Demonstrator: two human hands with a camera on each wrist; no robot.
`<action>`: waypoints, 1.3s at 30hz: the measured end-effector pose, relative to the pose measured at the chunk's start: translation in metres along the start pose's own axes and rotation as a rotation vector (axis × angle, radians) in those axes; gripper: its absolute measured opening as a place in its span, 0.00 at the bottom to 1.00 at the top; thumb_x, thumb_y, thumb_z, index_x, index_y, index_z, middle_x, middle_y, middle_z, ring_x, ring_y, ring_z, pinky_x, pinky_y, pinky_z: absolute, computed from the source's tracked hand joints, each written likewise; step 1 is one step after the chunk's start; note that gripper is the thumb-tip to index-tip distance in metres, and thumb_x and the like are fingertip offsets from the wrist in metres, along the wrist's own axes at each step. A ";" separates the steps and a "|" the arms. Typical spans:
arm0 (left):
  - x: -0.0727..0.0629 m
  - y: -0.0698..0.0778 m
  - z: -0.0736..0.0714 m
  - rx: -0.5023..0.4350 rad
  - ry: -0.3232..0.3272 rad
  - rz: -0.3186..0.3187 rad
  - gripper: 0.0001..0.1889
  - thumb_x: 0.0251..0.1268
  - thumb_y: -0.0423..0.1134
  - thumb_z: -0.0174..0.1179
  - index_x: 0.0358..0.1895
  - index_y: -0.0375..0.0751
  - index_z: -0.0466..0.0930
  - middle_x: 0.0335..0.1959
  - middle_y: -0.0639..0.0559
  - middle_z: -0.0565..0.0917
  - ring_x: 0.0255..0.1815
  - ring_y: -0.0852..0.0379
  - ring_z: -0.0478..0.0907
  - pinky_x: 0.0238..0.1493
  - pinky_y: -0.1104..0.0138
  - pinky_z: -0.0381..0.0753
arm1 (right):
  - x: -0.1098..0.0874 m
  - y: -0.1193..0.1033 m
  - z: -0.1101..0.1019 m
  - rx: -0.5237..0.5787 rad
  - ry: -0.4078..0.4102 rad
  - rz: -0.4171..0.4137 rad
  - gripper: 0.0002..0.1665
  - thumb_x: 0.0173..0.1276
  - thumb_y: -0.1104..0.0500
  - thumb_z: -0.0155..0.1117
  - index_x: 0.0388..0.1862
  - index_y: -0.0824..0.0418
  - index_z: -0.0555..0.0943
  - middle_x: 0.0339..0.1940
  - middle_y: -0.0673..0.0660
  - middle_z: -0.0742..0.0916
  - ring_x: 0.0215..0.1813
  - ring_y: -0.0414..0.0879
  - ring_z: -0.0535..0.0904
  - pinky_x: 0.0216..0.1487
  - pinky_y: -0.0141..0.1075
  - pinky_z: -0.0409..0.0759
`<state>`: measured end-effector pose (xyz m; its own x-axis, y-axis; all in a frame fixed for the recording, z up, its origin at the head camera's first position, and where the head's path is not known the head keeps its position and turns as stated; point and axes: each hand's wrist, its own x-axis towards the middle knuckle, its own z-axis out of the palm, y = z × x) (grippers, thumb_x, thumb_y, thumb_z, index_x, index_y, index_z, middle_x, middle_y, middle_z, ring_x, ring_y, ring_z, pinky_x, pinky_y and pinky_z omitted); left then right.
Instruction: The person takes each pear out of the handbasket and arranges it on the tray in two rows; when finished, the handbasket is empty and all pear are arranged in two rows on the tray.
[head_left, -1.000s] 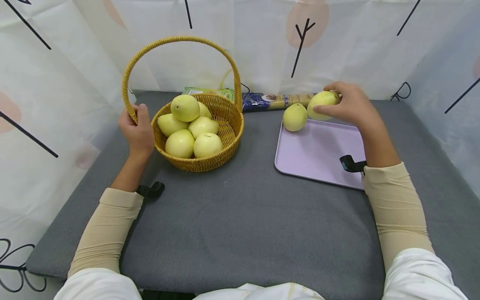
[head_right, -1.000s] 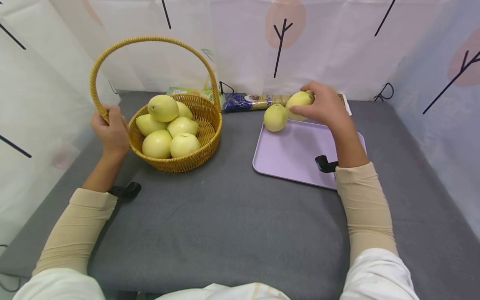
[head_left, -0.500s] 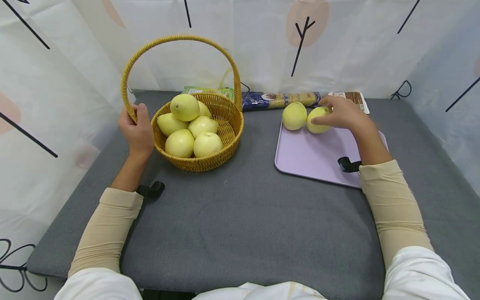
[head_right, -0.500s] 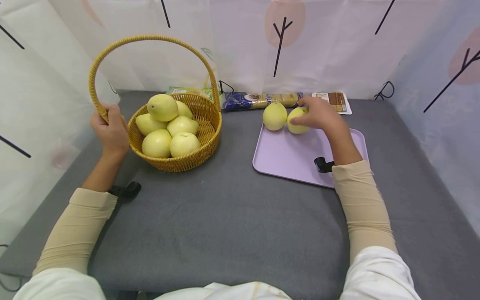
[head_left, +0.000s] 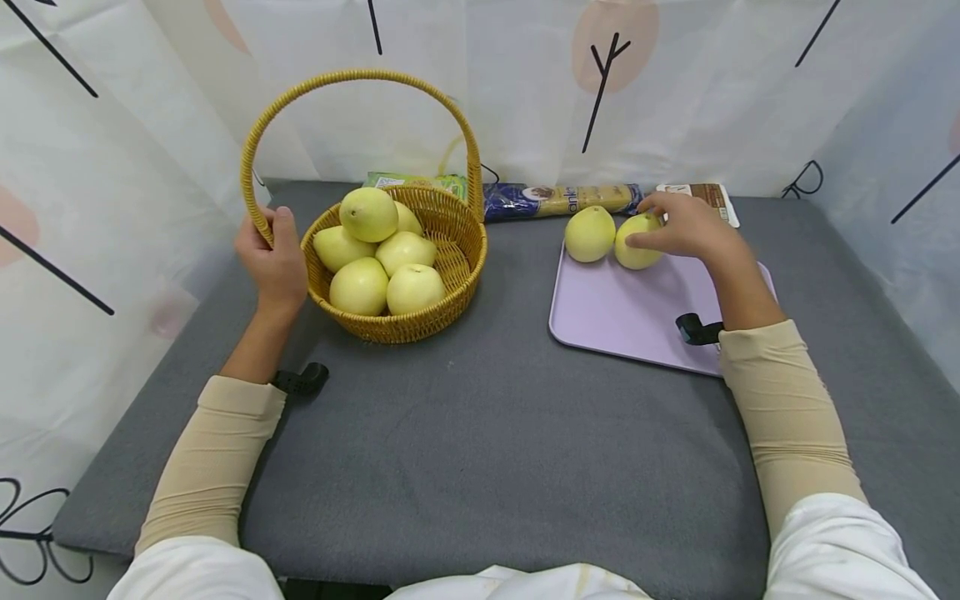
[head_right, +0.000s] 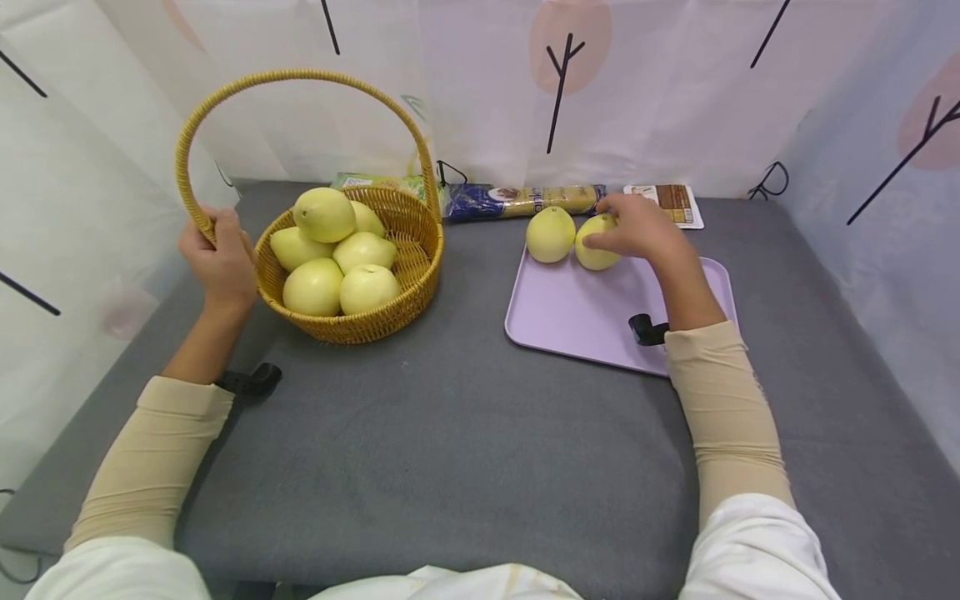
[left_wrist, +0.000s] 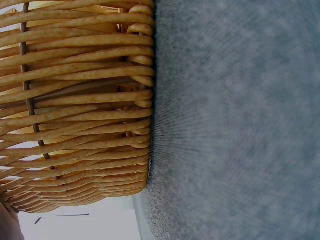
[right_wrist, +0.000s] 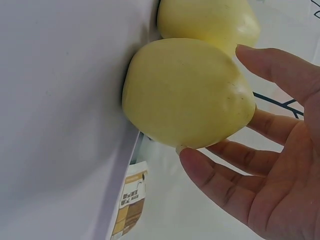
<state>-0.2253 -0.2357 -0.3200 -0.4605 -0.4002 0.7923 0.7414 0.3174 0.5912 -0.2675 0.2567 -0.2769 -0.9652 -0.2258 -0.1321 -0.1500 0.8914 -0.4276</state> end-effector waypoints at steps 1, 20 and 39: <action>0.000 0.002 0.001 -0.002 -0.001 0.002 0.17 0.68 0.30 0.50 0.24 0.19 0.60 0.14 0.62 0.60 0.15 0.67 0.52 0.22 0.76 0.52 | 0.000 0.000 0.000 -0.005 0.001 0.003 0.39 0.69 0.47 0.65 0.69 0.70 0.67 0.62 0.76 0.73 0.61 0.71 0.69 0.56 0.65 0.69; -0.001 0.017 0.003 -0.005 -0.009 -0.003 0.17 0.68 0.30 0.50 0.22 0.23 0.60 0.14 0.62 0.60 0.14 0.67 0.51 0.22 0.76 0.52 | -0.012 -0.063 0.015 -0.010 0.115 -0.258 0.29 0.70 0.55 0.63 0.65 0.68 0.75 0.62 0.70 0.79 0.66 0.65 0.71 0.64 0.59 0.66; 0.001 -0.022 -0.007 0.003 -0.006 0.001 0.17 0.68 0.32 0.52 0.22 0.25 0.62 0.13 0.60 0.60 0.14 0.65 0.51 0.21 0.75 0.51 | 0.007 -0.167 0.068 -0.042 -0.017 -0.961 0.21 0.74 0.58 0.63 0.63 0.62 0.78 0.62 0.58 0.80 0.63 0.51 0.75 0.63 0.45 0.71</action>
<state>-0.2387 -0.2490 -0.3331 -0.4628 -0.3944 0.7939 0.7406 0.3202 0.5907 -0.2342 0.0794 -0.2668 -0.4223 -0.8727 0.2450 -0.8833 0.3356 -0.3274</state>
